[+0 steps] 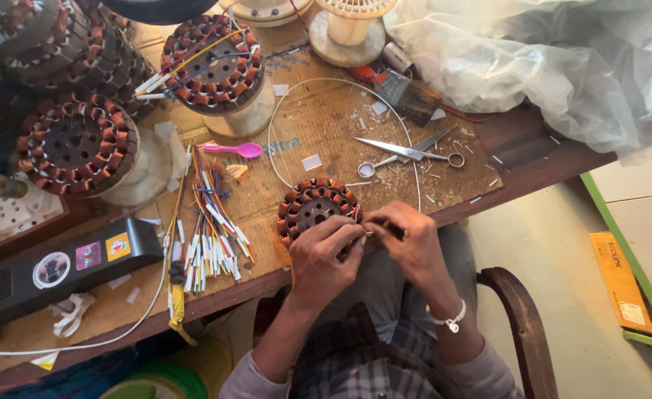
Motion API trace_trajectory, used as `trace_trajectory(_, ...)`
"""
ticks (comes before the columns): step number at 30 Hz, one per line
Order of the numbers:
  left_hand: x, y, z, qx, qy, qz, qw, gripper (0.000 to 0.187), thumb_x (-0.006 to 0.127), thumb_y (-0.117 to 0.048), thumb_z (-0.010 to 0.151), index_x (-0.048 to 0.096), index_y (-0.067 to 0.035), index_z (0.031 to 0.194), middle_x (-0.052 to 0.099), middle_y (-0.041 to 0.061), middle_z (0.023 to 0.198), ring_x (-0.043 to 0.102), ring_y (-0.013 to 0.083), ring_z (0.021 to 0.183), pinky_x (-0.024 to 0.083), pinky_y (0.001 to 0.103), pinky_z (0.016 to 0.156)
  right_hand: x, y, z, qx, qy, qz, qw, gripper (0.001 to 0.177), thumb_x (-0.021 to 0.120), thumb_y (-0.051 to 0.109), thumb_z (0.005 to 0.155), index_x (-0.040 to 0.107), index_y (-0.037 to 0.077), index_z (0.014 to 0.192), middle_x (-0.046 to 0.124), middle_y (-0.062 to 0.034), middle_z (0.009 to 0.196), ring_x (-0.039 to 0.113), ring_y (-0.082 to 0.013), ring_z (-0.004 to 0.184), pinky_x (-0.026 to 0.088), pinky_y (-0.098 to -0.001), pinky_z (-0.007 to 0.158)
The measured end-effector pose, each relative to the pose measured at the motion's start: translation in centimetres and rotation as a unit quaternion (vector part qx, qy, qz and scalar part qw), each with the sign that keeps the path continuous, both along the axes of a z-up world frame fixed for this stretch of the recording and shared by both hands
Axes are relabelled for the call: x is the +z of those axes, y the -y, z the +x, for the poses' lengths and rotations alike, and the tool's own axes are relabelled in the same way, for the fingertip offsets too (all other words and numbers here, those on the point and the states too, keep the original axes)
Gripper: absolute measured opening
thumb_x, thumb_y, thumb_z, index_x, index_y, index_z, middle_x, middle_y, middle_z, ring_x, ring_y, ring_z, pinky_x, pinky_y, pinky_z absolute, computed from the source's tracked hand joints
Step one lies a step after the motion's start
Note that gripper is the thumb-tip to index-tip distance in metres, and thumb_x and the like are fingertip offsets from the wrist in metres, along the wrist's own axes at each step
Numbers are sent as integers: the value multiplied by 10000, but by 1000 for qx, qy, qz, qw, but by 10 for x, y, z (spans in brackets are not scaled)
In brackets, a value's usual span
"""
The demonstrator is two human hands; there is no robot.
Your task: The person winds and secures colored wires into the slots of a motor stator, using shears to trim excess wire and a small metal tool to push wires into place. The person repeatedly inserts, adjusts, and trims wires across multiple slots, then lifts and rotates the stator to continue the process.
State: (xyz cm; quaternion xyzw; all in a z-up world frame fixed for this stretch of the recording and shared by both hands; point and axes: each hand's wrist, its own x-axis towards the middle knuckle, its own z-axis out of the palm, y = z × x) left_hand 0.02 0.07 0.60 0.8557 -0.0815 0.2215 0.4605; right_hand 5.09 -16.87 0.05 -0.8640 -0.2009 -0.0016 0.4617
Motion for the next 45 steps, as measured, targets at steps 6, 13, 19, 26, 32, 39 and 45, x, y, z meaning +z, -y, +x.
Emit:
trace_trajectory(6,-6,2,-1,11,-9,-4,1000,145,771,-66,810,733,-84,949,720,38,949,717,235,846,546,346,749,15,12,-24,52,-18,-3,998,166,770,48,833,734,39,995,711,-73,907,720,-212,792,566,-308,695)
trace_trajectory(13,-5,0,-3,4,-1,3,1000,167,772,-64,803,744,-90,966,734,35,978,726,221,860,546,348,753,17,0,4,17,4,-2,1000,126,762,53,855,738,33,977,705,-80,888,715,-209,780,557,-313,698)
trace_trajectory(19,-5,0,-2,10,-15,-18,1000,167,779,-68,795,737,-83,956,729,48,968,732,228,865,571,346,776,4,-2,-12,-23,-34,-1,999,123,779,77,846,735,26,948,719,-78,861,727,-190,755,563,-309,669)
trace_trajectory(26,-8,1,-4,7,9,-5,1000,170,786,-67,797,738,-74,960,726,61,976,728,243,876,570,353,781,14,6,-20,20,54,45,997,138,764,30,860,716,23,989,710,-88,912,719,-196,818,569,-293,717)
trace_trajectory(32,-4,0,-2,10,14,-2,1000,167,792,-84,808,741,-79,966,731,59,980,730,233,869,572,348,777,-2,-3,1,-38,-2,26,999,121,786,39,843,739,3,949,723,-99,880,704,-215,745,543,-316,660)
trace_trajectory(39,-9,3,-2,32,24,35,999,181,800,-98,803,742,-89,975,692,44,876,694,230,793,526,366,704,9,5,-33,-5,18,29,999,163,776,47,831,717,13,979,727,-99,909,730,-215,798,569,-309,701)
trace_trajectory(45,-15,3,-5,8,23,65,998,184,789,-71,813,744,-89,991,656,36,826,658,232,753,503,370,688,9,2,-9,-17,62,36,997,135,775,49,880,718,16,998,713,-102,911,717,-224,805,559,-317,705)
